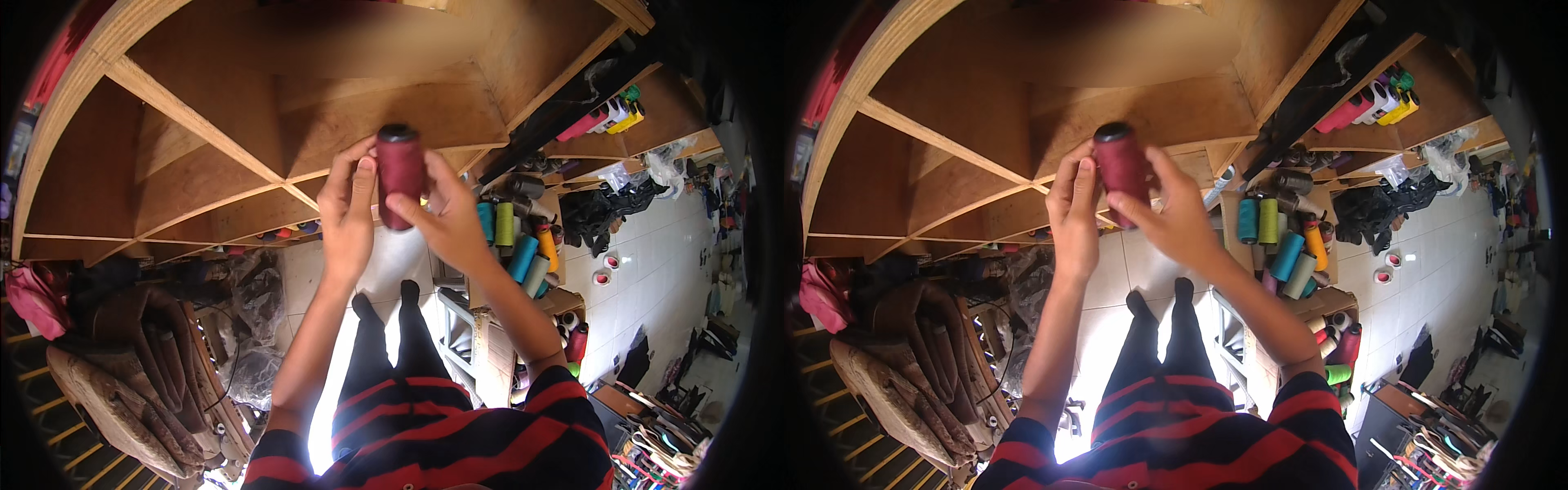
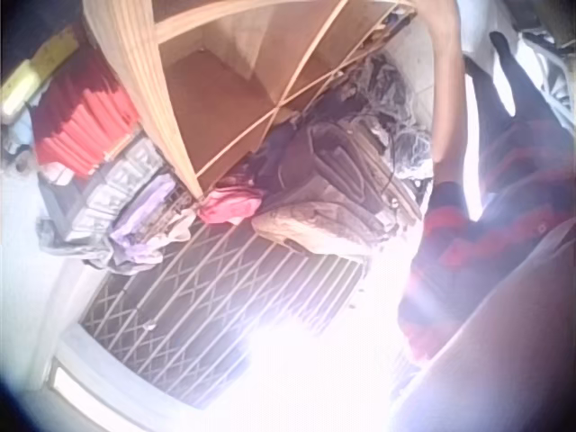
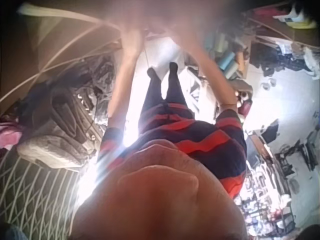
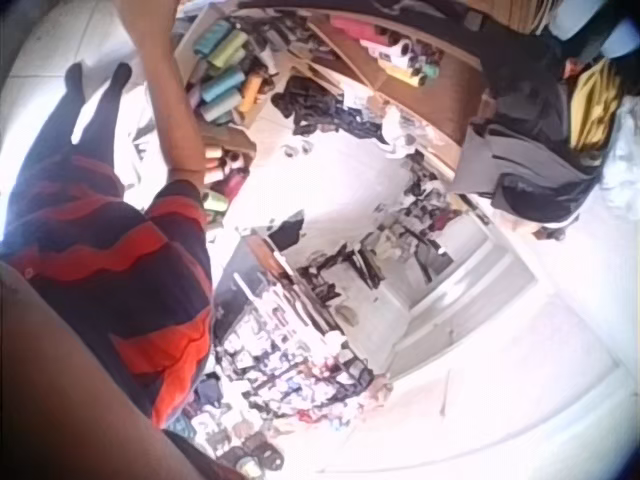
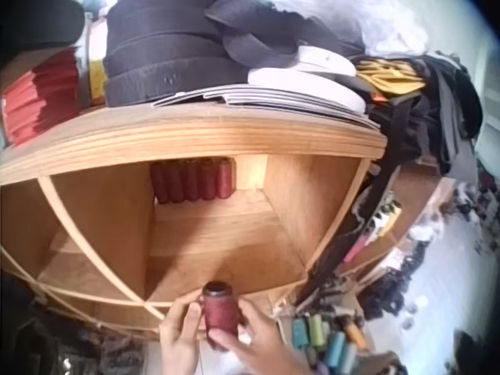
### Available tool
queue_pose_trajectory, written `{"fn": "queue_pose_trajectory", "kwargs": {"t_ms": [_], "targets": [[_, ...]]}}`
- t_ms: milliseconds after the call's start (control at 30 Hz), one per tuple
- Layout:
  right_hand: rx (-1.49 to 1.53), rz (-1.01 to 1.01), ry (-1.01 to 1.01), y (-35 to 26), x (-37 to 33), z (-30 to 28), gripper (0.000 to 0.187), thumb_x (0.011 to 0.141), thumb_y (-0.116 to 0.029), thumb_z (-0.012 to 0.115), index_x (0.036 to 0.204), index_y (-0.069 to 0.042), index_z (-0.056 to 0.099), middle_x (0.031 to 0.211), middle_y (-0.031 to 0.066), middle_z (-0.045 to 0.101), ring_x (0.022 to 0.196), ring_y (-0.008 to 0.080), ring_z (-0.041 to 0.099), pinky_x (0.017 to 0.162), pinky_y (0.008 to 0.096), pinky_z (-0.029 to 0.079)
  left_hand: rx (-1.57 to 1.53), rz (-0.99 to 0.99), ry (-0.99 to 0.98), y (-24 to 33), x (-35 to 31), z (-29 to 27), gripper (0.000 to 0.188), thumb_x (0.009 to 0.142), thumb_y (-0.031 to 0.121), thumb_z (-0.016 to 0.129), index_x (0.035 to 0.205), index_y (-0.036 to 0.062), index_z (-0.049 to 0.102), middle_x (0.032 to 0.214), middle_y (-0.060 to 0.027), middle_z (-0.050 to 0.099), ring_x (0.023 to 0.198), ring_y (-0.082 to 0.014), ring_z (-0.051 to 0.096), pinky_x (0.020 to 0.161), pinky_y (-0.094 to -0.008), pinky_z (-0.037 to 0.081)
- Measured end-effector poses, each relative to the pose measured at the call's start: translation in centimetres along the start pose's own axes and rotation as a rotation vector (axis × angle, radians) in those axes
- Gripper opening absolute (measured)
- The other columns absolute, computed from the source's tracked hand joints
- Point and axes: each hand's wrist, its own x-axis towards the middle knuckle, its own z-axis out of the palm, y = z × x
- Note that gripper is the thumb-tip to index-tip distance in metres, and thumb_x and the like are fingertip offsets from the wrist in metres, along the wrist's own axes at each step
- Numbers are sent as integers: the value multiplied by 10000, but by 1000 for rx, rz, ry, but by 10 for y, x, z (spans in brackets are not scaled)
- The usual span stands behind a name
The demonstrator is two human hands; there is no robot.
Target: The person picks up thread spools from cardboard boxes and organizes them by placing them into the cubbies of a wooden shelving unit.
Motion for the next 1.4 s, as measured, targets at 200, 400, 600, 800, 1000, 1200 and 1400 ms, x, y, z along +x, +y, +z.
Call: {"fn": "queue_pose_trajectory", "kwargs": {"t_ms": [200,400,600,800,1000,1200,1400], "targets": [[20,-188,253,-4,79,-24,472,799,-155,767,1157,50,539,1072,141,638,962,140,617,820,278,505,580,296,8,-16,24,-31,243,928,125,570,1137,20,637,1036,-157,634,1002,-280,587,899,-334,432],[-220,-316,357,35,188,-65,461,784,-54,769,1174,37,540,1094,129,667,993,173,649,845,307,539,545,206,-92,-23,22,-30,265,920,136,577,1144,3,627,1094,-194,631,1069,-372,574,981,-391,411],[-446,-317,491,52,254,-76,404,791,-78,751,1137,6,561,994,170,689,908,296,670,814,355,536,661,231,-142,-21,23,-38,270,918,141,578,1140,-8,621,1203,-247,596,1187,-412,527,1076,-416,355],[-645,-214,531,51,285,-72,401,783,-77,751,1139,-28,573,942,185,692,904,280,673,791,372,533,710,257,-145,-23,22,-45,262,909,129,599,1132,-6,626,1211,-223,603,1227,-385,510,1063,-418,367],[-715,-308,535,70,311,-81,421,788,-82,743,1168,-28,569,986,197,682,922,286,668,792,384,532,706,264,-181,-20,24,-43,264,890,114,629,1121,-15,628,1164,-180,638,1242,-347,514,1045,-407,389],[-249,-310,544,95,351,-104,344,813,72,623,1142,-11,571,973,113,659,835,204,645,673,305,571,691,324,-187,-24,23,-34,285,836,102,677,1091,-18,635,1138,-188,644,1218,-360,527,1085,-446,349],[-264,-266,433,104,347,-78,217,836,110,542,1020,-3,566,910,83,630,846,169,624,637,293,569,711,297,-182,-22,22,-43,320,811,82,699,1103,-30,632,1153,-193,643,1245,-350,515,1082,-431,351]]}}
